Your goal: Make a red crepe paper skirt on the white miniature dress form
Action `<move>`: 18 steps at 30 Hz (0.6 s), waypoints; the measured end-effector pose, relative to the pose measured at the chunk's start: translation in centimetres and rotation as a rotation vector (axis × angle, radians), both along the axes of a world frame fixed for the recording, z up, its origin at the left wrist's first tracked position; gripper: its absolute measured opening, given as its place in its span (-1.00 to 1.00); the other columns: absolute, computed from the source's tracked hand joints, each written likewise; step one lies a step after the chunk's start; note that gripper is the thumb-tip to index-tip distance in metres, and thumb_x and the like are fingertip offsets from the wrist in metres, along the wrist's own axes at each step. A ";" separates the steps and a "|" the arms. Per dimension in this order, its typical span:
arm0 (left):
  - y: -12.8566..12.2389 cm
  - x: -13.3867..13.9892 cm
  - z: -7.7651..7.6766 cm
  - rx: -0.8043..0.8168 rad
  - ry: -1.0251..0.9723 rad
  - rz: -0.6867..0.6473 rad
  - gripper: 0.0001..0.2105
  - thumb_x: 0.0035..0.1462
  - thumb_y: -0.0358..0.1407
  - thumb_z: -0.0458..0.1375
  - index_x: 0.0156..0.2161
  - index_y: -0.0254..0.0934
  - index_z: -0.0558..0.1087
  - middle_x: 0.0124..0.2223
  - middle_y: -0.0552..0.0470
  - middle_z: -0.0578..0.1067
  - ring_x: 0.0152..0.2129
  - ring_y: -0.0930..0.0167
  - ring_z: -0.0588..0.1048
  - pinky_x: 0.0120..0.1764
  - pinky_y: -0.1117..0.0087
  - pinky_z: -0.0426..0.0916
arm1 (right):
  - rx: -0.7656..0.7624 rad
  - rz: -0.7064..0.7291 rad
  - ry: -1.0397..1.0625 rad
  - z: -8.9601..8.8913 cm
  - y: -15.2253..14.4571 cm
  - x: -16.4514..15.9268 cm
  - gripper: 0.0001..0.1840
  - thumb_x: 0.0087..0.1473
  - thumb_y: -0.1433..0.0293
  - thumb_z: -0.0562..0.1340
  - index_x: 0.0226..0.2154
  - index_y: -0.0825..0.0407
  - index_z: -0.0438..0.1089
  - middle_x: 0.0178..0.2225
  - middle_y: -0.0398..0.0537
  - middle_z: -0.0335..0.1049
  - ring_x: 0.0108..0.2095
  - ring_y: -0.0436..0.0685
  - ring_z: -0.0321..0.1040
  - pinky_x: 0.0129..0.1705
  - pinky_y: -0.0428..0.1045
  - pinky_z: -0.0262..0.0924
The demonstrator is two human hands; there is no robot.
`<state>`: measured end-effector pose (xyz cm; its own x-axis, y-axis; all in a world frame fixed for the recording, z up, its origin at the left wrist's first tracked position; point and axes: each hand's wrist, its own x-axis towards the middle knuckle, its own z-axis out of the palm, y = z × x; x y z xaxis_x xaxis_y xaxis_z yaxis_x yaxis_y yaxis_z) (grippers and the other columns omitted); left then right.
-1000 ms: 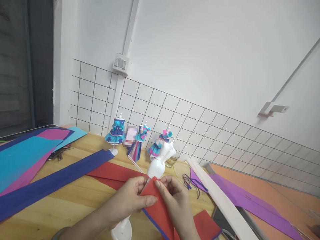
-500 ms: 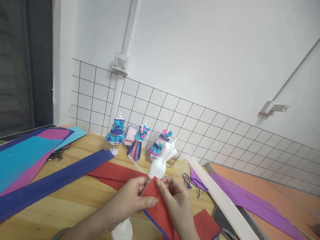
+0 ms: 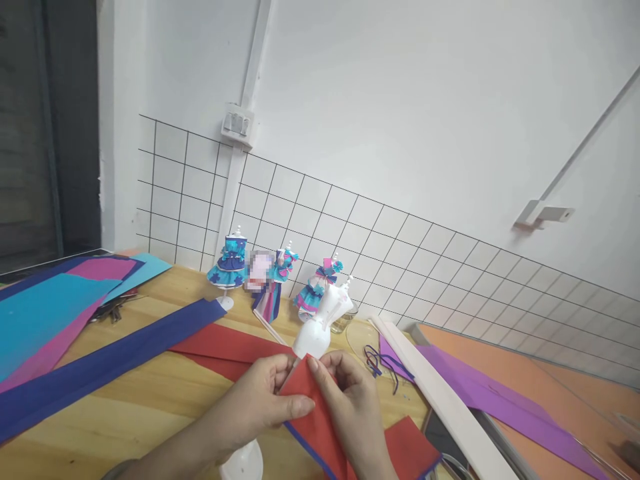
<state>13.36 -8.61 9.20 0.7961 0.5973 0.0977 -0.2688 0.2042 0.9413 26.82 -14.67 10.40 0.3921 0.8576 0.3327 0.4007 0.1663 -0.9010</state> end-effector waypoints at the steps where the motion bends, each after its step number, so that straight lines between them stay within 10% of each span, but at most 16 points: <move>1: 0.0 0.0 0.0 0.004 0.000 0.002 -0.70 -0.16 -0.30 0.31 -0.25 -0.32 0.42 -0.33 0.00 0.51 -0.32 0.32 0.47 -0.25 0.35 0.33 | 0.000 0.002 0.005 0.0 0.0 0.0 -0.67 -0.02 0.13 0.21 -0.56 0.04 0.26 -0.59 -0.21 0.21 -0.52 -0.01 0.12 -0.47 -0.10 0.08; 18: -0.1 0.7 -0.2 0.125 0.016 0.080 -0.82 -0.11 -0.47 0.23 -0.33 -0.30 0.36 -0.36 0.09 0.48 -0.34 0.39 0.45 -0.22 0.37 0.31 | -0.019 0.038 0.065 0.0 0.2 0.2 -0.65 -0.01 0.13 0.21 -0.57 0.04 0.18 -0.58 -0.25 0.12 -0.53 -0.04 0.04 -0.48 -0.11 0.02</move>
